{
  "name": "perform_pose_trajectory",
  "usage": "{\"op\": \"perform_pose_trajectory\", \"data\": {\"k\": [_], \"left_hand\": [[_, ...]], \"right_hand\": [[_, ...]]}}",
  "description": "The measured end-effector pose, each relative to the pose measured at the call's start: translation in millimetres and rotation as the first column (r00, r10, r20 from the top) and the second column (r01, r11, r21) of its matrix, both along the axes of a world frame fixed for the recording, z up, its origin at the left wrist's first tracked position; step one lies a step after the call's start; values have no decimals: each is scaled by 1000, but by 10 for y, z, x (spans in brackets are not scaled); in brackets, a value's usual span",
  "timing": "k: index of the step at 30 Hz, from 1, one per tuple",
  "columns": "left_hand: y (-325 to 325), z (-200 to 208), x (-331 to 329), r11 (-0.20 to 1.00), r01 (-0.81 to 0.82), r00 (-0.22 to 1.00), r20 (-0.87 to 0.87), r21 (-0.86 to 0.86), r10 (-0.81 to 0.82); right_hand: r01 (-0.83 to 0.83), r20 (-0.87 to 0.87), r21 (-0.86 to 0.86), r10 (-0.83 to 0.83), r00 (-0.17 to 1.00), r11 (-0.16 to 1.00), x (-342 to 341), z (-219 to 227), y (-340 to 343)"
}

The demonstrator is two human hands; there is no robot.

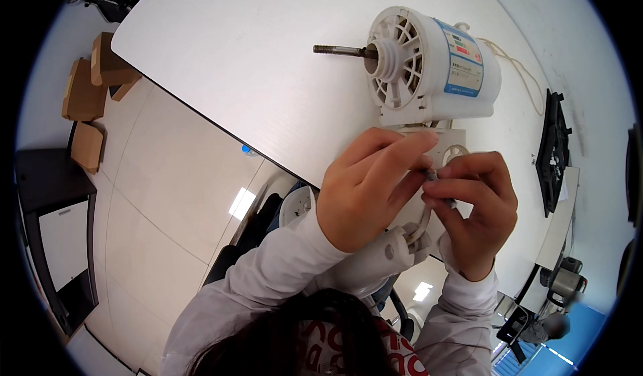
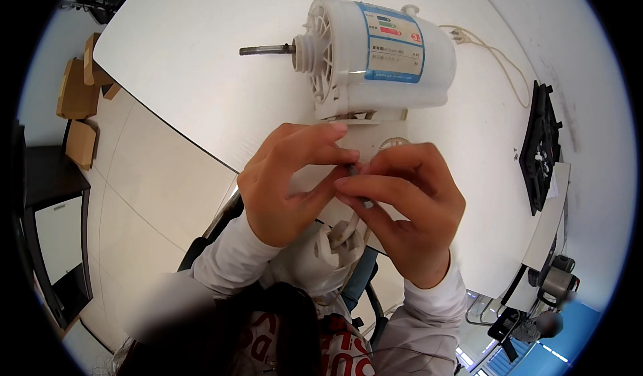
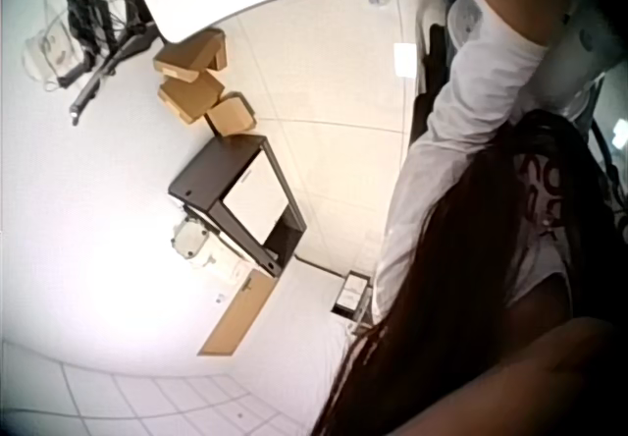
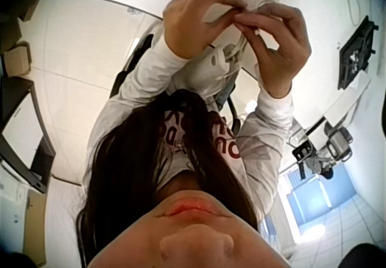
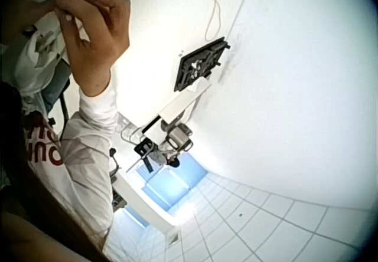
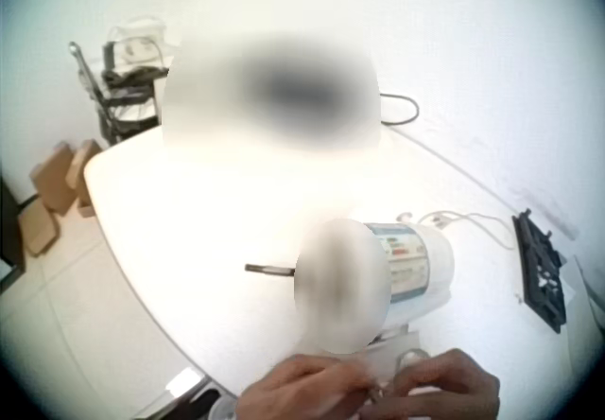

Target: The person assembles a small white appliance by first connecting a power cord to a motor and securing it with a screw. They then attach a black base to the motor assembly and fasten it using a manual screwdriver and later a power drill. The task is performed at a white table in a workshop-like room.

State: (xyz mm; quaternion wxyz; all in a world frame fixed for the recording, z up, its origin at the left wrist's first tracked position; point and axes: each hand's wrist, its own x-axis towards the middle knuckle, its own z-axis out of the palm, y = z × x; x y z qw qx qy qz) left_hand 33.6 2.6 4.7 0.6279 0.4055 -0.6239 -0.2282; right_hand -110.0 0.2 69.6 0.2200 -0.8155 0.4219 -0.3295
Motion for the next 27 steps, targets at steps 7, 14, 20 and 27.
{"op": "perform_pose_trajectory", "data": {"k": [7,14,20,27], "left_hand": [[-5,32,-5,995,-10,1000,9,-104,11],[74,195,36,907,327,722,-689,265,-59],[98,207,161,663,748,83,-996,36,-39],[165,422,-46,634,767,204,-974,96,-100]], "right_hand": [[56,215,-33,-48,976,998,-106,-25,71],[-260,739,662,-552,387,703,-251,113,6],[-166,623,577,-300,722,800,-210,105,108],[106,61,-214,-95,994,971,165,278,18]]}}
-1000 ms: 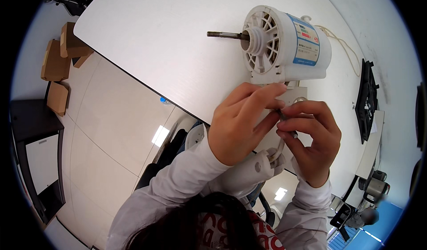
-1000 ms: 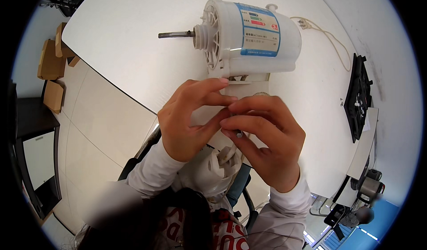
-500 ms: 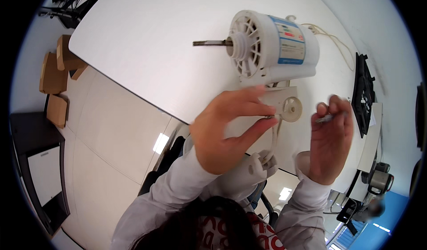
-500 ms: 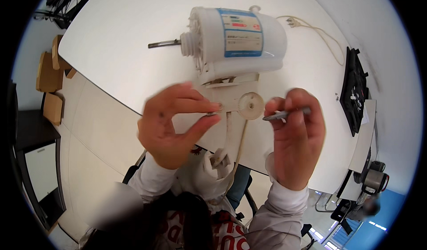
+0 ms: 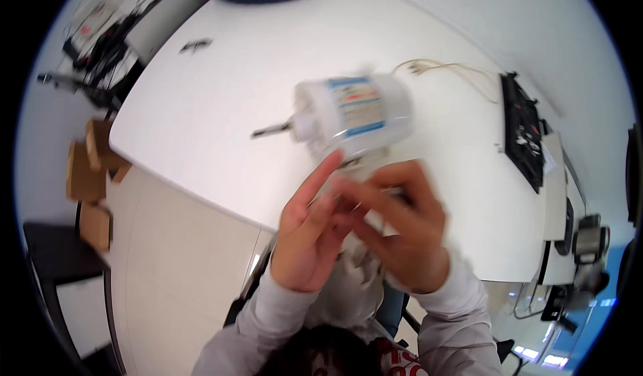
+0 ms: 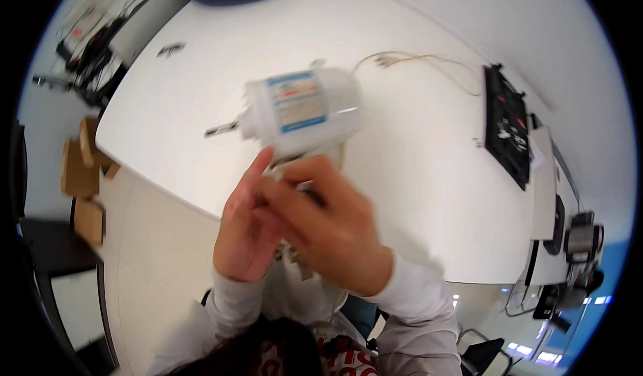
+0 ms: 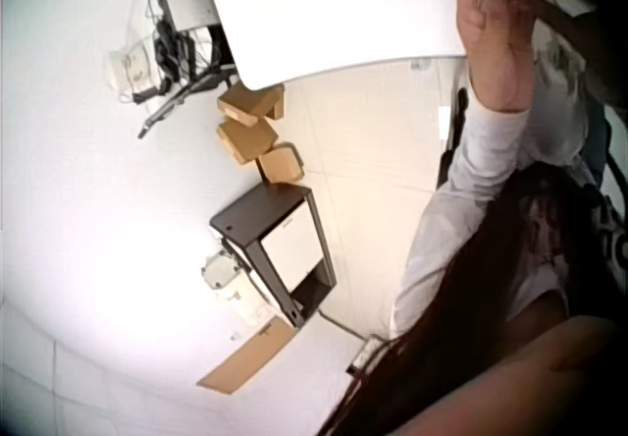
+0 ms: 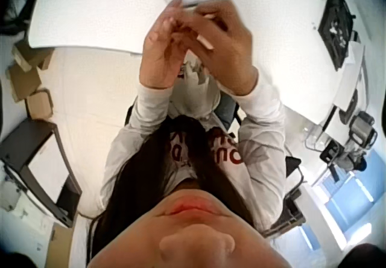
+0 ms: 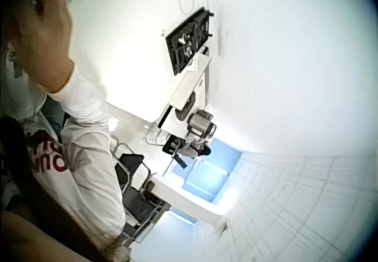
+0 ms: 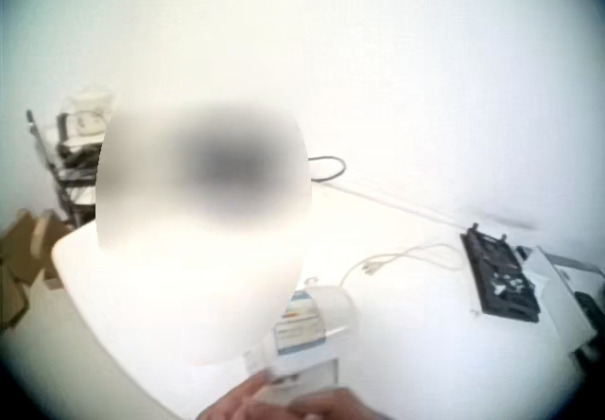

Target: The person assembles a small white appliance by first connecting a power cord to a motor and securing it with a screw. They then attach a black base to the motor assembly and fasten it using a manual screwdriver and later a power drill. The task is performed at a white table in a workshop-like room.

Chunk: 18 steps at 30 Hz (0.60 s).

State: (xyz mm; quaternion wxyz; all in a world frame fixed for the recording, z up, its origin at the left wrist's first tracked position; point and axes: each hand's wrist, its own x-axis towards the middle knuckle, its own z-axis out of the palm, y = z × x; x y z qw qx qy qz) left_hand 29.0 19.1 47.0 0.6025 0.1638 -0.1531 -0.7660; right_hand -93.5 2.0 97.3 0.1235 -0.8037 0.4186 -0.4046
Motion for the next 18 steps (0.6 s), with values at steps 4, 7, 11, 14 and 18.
{"op": "perform_pose_trajectory", "data": {"k": [4,7,11,14,18], "left_hand": [[14,3,-152,990,-138,969,203,-18,139],[11,-103,-106,983,-150,908,378,-109,181],[90,-108,-245,920,-256,705,593,-298,389],[223,-244,-115,806,-274,378,711,-525,592],[502,-407,118,802,-191,288,748,-567,598]], "right_hand": [[-46,-24,-91,44,999,995,-174,-66,-49],[-50,-19,-65,49,999,997,-220,-78,-18],[107,197,12,-107,975,994,-585,-102,80],[393,138,-115,-377,916,912,-1186,-169,62],[727,100,-41,-721,686,685,-2267,-612,-68]]}}
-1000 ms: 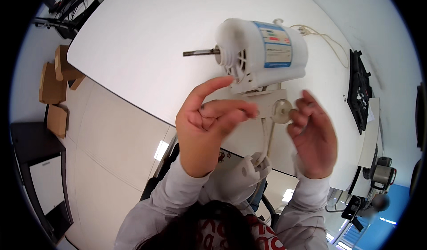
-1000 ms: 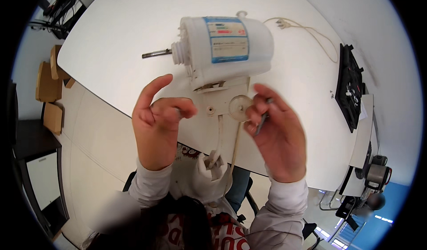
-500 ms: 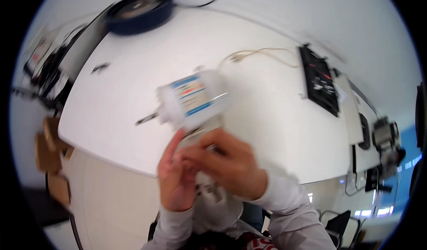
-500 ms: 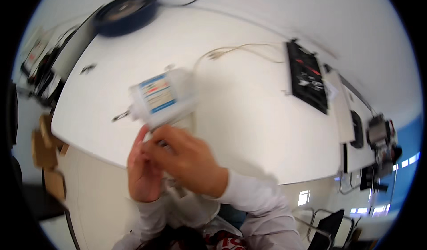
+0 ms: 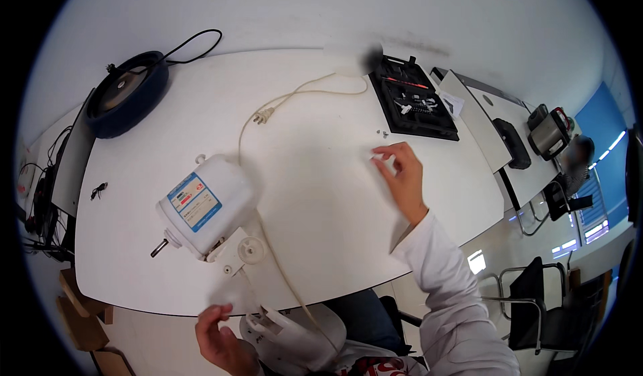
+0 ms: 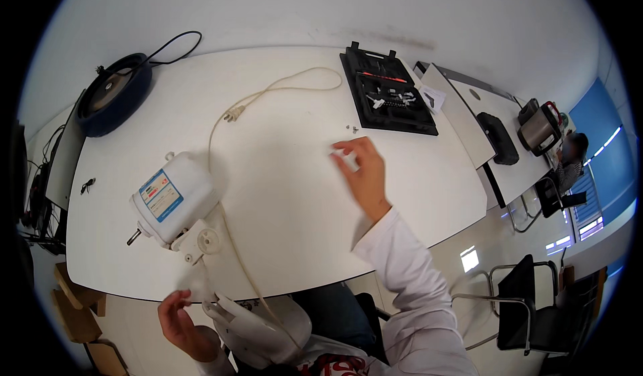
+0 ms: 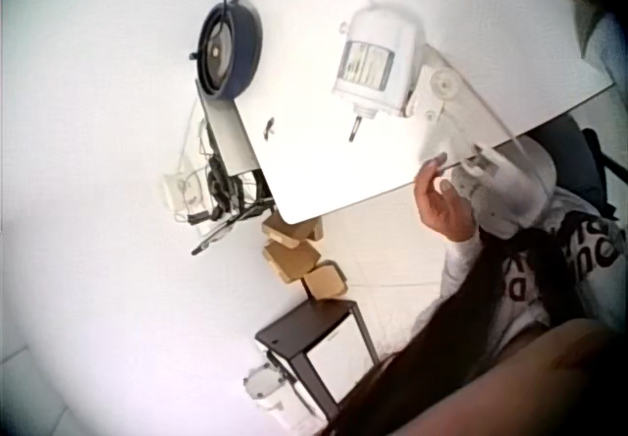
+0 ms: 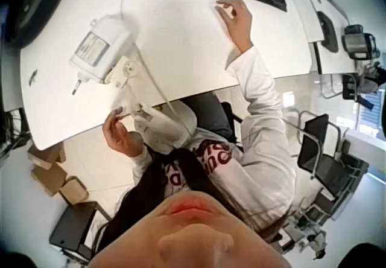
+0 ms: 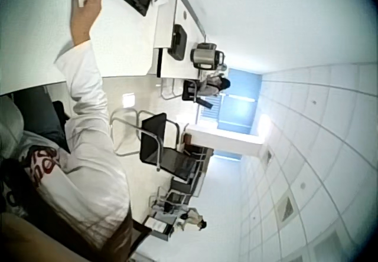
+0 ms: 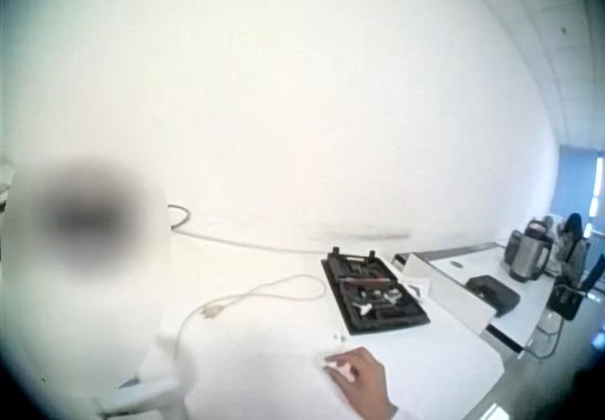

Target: The person assembles a small white appliance by first connecting a power cord to a motor and securing it with a screw. They then attach a black base to the motor assembly and fasten it using a manual screwdriver and later a power drill. The task is performed at a white table in a workshop-like room.

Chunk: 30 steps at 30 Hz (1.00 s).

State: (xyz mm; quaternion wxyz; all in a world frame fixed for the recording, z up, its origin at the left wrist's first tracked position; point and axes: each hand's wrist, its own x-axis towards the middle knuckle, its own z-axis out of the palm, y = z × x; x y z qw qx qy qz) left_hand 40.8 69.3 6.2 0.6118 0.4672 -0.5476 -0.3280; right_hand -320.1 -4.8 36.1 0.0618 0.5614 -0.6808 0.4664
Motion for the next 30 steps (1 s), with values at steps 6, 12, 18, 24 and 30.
{"op": "perform_pose_trajectory", "data": {"k": [6,12,18,24,30], "left_hand": [[20,-38,-195,991,59,998,27,117,-63],[117,-70,-251,976,154,988,1,157,-156],[227,-84,-381,971,178,983,15,160,-183],[215,-55,-439,975,167,981,70,149,-178],[247,-68,-473,980,131,991,15,151,-135]], "right_hand": [[271,-50,118,-267,962,955,-887,-333,-166],[228,15,275,-241,970,934,-1080,-435,-274],[219,3,255,-227,974,942,-1095,-448,-294],[209,0,218,-214,977,953,-1128,-434,-344],[163,108,202,-187,976,966,-1121,-427,-328]]}}
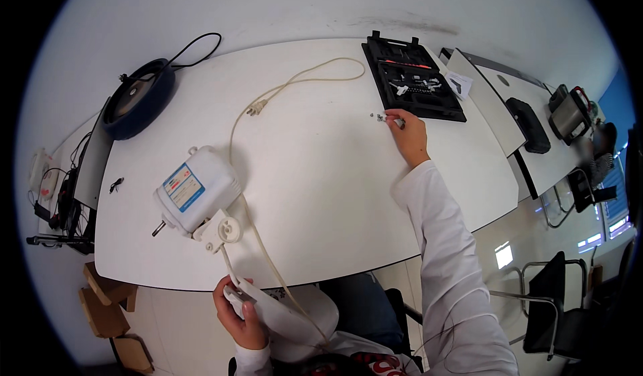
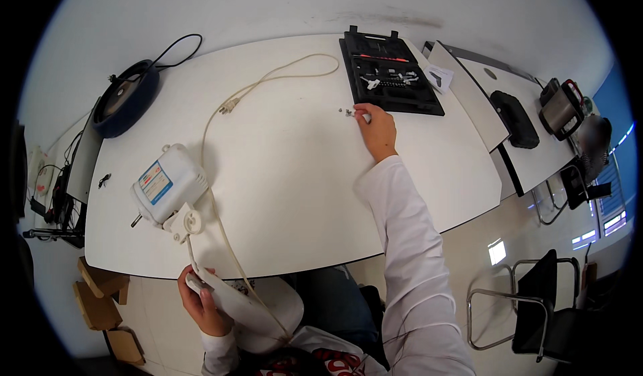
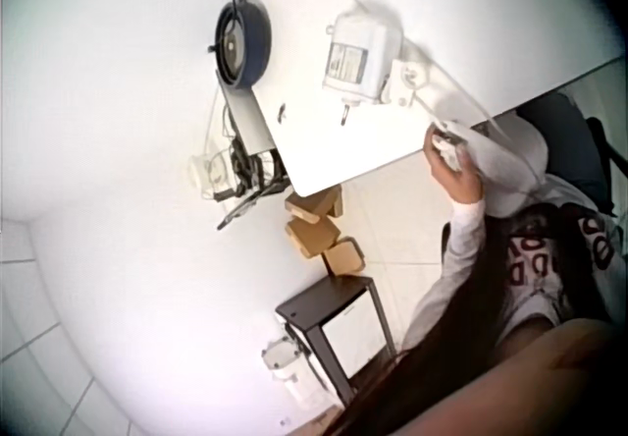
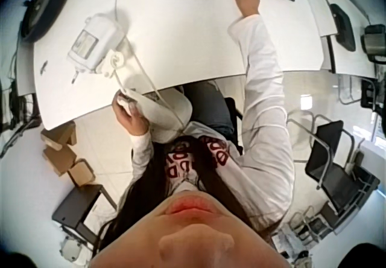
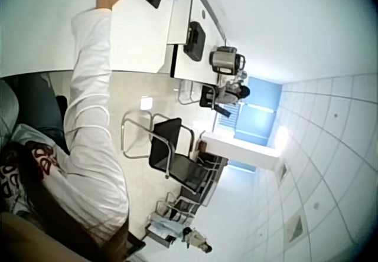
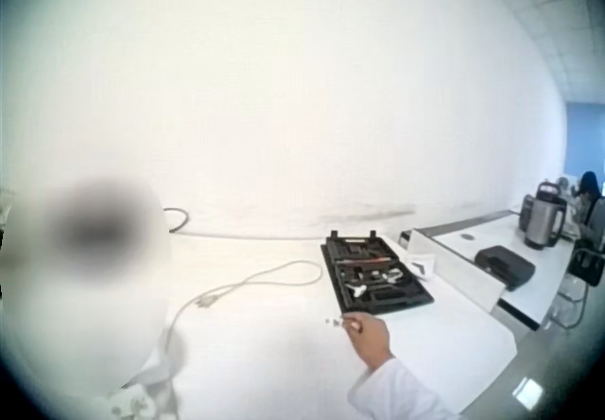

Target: The person assembles a small white appliance by first connecting a power cord to a motor and securing it with a screw. They then attach a black base to the motor assembly and fasten it using a manual screwdriver and later a power drill. The task is performed at a white table in a workshop-like room.

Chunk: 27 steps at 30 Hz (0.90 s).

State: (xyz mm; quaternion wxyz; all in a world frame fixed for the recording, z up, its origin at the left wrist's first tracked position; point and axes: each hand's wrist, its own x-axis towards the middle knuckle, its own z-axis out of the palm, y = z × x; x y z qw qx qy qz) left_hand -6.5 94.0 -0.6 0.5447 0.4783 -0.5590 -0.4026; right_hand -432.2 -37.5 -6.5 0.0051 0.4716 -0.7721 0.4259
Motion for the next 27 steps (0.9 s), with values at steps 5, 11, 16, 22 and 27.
{"op": "perform_pose_trajectory", "data": {"k": [5,11,16,22,27], "left_hand": [[-7,-38,30,1000,-4,1000,6,-14,4],[-16,-67,25,1000,-3,1000,7,-26,4],[-17,-45,12,999,8,1000,27,-46,-7],[-32,-59,21,999,14,1000,-10,-32,-15],[-23,-32,38,998,57,995,-78,4,-57]], "right_hand": [[-8,-57,-38,6,998,999,55,1,33],[-9,-155,9,11,988,1000,43,17,-6],[1,-156,25,2,988,1000,36,51,-31],[-60,-202,-30,53,978,998,-52,-57,-190],[-101,-292,-68,77,953,993,-148,-142,-217]]}}
